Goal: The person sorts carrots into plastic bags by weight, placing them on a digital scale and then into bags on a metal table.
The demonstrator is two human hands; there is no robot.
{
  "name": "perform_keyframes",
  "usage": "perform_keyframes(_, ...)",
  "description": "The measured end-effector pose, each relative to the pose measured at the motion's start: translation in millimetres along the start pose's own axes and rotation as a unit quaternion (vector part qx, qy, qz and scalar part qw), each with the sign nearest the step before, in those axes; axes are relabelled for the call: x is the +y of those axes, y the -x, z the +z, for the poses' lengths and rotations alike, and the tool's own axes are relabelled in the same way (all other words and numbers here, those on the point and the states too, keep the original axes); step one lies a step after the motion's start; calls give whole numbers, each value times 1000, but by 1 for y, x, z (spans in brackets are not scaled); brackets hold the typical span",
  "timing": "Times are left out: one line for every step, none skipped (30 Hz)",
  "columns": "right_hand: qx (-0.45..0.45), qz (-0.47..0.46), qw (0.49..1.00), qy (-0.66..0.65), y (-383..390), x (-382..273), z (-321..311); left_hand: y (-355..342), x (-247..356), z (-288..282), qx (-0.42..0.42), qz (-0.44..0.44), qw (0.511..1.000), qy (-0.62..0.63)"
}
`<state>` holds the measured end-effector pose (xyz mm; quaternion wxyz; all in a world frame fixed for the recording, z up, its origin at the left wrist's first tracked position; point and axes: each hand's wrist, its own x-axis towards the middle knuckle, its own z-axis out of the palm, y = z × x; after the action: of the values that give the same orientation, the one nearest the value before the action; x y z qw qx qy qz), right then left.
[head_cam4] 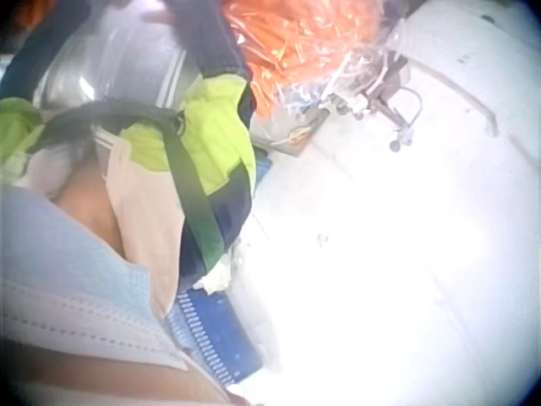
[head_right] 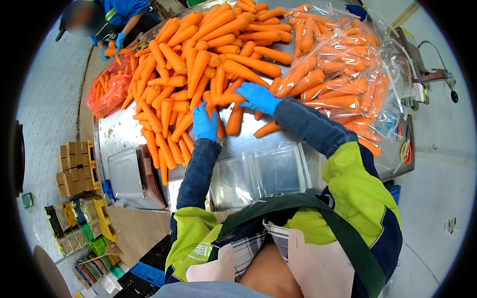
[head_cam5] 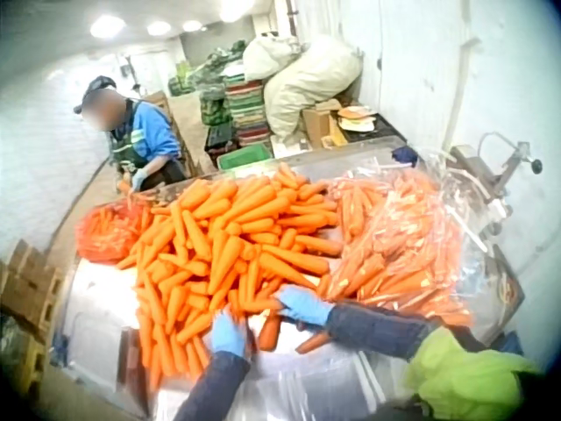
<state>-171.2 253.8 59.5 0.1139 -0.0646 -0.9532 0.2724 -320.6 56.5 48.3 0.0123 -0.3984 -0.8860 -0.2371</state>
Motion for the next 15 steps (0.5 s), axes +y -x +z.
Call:
perform_keyframes(130,62,985,-95,4,-3,5,-8,3,1,6,19,1000,16)
perform_keyframes(189,105,968,-130,-5,2,1,-16,7,2,11,39,999,33)
perform_keyframes(241,148,945,-167,-16,-1,-11,-21,10,6,17,42,998,43)
perform_keyframes(292,191,915,-202,-24,0,-23,-26,12,12,21,45,997,52)
perform_keyframes(249,236,928,-147,-33,10,-39,-32,14,16,24,49,997,60)
perform_keyframes(208,280,933,-87,-43,29,-55,-40,20,18,30,59,995,70)
perform_keyframes(182,267,946,-23,-44,54,-65,-46,38,10,-7,33,998,54)
perform_keyframes(150,247,957,36,-46,70,-72,-46,45,14,4,42,996,75)
perform_keyframes(62,240,967,62,-53,72,-86,-48,51,20,17,50,994,95)
perform_keyframes(109,208,962,141,-52,72,-84,-51,57,26,29,58,991,116)
perform_keyframes(153,175,948,219,-51,67,-79,-54,62,37,-28,31,980,193)
perform_keyframes(199,139,924,296,-51,64,-75,-56,72,43,-71,-28,961,267)
perform_keyframes(223,87,917,320,-51,58,-71,-55,86,49,-112,-89,929,341)
perform_keyframes(244,59,927,279,-43,49,-63,-57,96,53,-153,-147,887,410)
perform_keyframes(158,139,952,222,-41,52,-53,-62,89,80,-162,-149,840,496)
